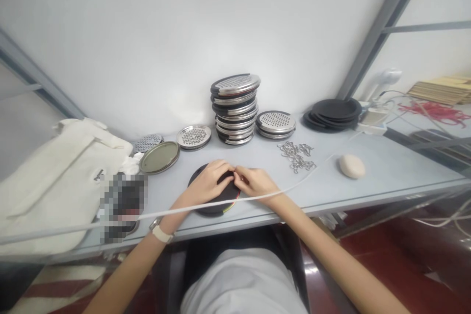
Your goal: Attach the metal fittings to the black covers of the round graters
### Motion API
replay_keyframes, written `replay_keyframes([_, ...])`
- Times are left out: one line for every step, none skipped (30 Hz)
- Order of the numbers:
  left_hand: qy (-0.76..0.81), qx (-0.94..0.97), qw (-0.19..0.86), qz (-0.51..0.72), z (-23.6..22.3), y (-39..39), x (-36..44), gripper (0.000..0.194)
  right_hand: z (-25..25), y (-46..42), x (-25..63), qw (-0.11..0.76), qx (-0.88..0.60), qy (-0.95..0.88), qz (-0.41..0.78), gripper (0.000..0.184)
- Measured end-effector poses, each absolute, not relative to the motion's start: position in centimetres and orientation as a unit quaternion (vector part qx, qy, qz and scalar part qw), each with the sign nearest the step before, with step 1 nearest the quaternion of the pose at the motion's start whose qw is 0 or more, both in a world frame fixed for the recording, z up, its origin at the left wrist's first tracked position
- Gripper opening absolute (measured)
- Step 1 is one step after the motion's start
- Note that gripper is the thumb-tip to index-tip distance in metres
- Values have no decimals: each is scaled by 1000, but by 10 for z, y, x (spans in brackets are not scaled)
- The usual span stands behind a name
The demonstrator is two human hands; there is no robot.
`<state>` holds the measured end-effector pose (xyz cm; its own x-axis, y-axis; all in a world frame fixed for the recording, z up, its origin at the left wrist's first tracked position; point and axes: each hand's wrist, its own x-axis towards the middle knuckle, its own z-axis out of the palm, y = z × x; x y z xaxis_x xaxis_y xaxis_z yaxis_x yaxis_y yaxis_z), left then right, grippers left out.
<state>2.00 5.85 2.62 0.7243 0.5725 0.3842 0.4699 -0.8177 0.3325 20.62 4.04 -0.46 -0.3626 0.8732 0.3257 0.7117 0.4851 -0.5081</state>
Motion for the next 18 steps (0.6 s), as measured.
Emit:
replay_keyframes([285, 922, 104, 241, 26, 58, 20, 10, -5, 41, 206, 283, -486, -814, 145, 22])
replay_keyframes([288, 921, 101, 241, 27, 58, 20, 10, -5, 41, 206, 282, -486, -814, 148, 22])
replay_keyframes([292, 920, 99, 243, 27, 58, 20, 10, -6, 41, 206, 282, -486, -813, 151, 21])
replay_keyframes([296, 918, 98, 245, 27, 58, 20, 10, -6, 41, 206, 282, -485, -813, 154, 20])
replay_keyframes([300, 916, 98, 248, 27, 58, 20, 10, -7, 42, 206, 283, -484, -813, 158, 20])
replay_keyframes([303, 914, 99, 250, 27, 58, 20, 11, -7, 42, 207, 284, -482, -814, 159, 20])
replay_keyframes([305, 913, 101, 251, 27, 58, 20, 12, -7, 42, 207, 283, -480, -815, 158, 20])
replay_keyframes([305, 913, 103, 252, 27, 57, 20, 12, -6, 41, 207, 282, -480, -816, 156, 20])
replay_keyframes([304, 913, 105, 251, 27, 57, 20, 13, -5, 41, 206, 281, -480, -817, 153, 21])
replay_keyframes([304, 913, 106, 250, 27, 57, 19, 13, -5, 40, 206, 281, -480, -817, 151, 21])
replay_keyframes([304, 913, 105, 250, 27, 56, 19, 13, -4, 40, 206, 282, -479, -818, 149, 21])
replay_keyframes([305, 913, 103, 250, 27, 56, 19, 13, -3, 39, 206, 284, -477, -818, 149, 20])
replay_keyframes([307, 913, 101, 251, 27, 55, 18, 13, -3, 39, 206, 287, -475, -818, 150, 20])
replay_keyframes([308, 912, 100, 252, 27, 54, 18, 14, -2, 39, 205, 290, -473, -818, 150, 19])
replay_keyframes([311, 911, 98, 254, 27, 53, 17, 14, -2, 38, 205, 292, -470, -819, 151, 19])
replay_keyframes([313, 910, 97, 256, 27, 52, 17, 15, -2, 38, 205, 292, -468, -820, 151, 19])
replay_keyframes([315, 908, 96, 257, 27, 51, 17, 16, -3, 38, 205, 289, -467, -822, 151, 20])
replay_keyframes([318, 907, 94, 259, 26, 51, 16, 16, -3, 38, 205, 285, -466, -824, 150, 20])
